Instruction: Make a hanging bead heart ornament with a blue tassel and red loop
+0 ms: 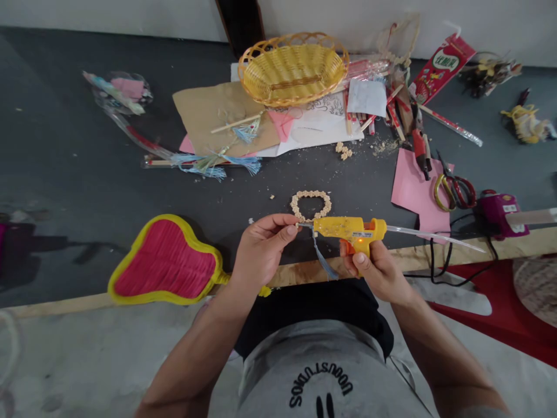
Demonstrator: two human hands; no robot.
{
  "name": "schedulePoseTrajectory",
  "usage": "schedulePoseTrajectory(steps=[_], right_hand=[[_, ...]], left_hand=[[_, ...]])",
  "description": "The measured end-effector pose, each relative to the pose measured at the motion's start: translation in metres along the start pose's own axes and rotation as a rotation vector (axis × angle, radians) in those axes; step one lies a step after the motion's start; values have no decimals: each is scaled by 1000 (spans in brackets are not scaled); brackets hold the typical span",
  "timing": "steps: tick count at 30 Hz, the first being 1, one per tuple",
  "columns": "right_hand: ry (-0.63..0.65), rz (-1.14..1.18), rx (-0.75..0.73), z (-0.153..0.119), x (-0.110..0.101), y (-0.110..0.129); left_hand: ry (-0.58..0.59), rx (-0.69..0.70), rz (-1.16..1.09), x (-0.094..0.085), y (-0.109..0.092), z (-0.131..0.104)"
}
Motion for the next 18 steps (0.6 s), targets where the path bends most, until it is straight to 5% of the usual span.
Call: schedulePoseTrajectory(steps=[18], right_hand=[[13, -17, 2, -1, -2, 2]], left_hand=[[-12, 4, -13, -2, 3, 2]])
Point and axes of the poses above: each hand's wrist, its own z-axis towards the middle knuckle, its own x-axis out of the palm, y = z × x, the point moved 2 cm from there along z, towards the middle knuckle, and after that the axes turned 6 degrees about -y, right-handed, at the moved point
